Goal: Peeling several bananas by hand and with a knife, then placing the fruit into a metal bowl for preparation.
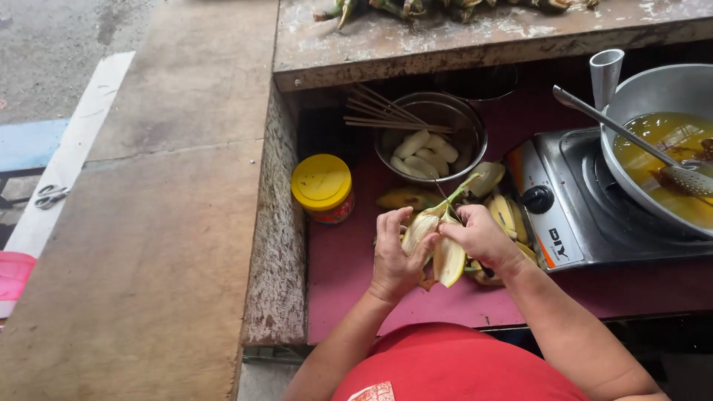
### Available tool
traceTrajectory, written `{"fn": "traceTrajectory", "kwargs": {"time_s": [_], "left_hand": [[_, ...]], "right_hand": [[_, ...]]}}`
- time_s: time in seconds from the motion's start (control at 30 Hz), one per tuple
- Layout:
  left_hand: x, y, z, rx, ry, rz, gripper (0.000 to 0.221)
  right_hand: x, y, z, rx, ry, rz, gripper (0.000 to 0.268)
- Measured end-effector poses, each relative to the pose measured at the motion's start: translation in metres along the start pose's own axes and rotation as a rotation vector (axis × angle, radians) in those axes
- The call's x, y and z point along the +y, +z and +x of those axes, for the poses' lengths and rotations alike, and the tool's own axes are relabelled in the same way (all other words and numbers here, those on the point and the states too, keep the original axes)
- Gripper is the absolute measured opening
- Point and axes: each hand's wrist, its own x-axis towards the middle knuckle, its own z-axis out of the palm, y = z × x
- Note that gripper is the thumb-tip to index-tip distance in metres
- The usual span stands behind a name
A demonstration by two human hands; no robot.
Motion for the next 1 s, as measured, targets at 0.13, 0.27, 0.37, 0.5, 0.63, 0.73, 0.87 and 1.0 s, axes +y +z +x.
{"fn": "traceTrajectory", "kwargs": {"time_s": [0.13,0.27,0.37,0.5,0.63,0.73,0.87,1.0], "left_hand": [[0.009,0.008,-0.006,-0.088,0.067,0.166,0.071],[0.016,0.013,-0.015,-0.086,-0.020,0.086,0.099],[0.018,0.018,-0.015,-0.024,0.006,0.147,0.078],[0.015,0.025,-0.020,-0.012,0.114,0.254,0.069],[0.013,0.022,-0.019,-0.035,0.136,0.238,0.089],[0.017,0.024,-0.020,-0.070,0.073,0.202,0.102],[0.040,0.017,-0.011,-0.218,-0.222,0.073,0.093],[0.052,0.013,-0.008,-0.298,-0.282,-0.139,0.088]], "right_hand": [[0.005,-0.003,0.003,-0.018,0.018,-0.011,0.013],[-0.009,-0.007,-0.002,0.020,-0.024,-0.083,0.007],[-0.003,-0.008,0.004,-0.003,-0.122,-0.210,0.004],[0.040,-0.015,0.025,-0.063,-0.172,-0.177,0.011],[0.050,-0.018,0.030,-0.133,-0.193,-0.094,0.012],[0.054,-0.027,0.030,-0.138,-0.138,-0.092,0.005],[0.009,-0.029,0.011,-0.168,-0.038,-0.101,0.010],[0.028,-0.043,0.024,-0.312,-0.015,0.089,0.014]]}}
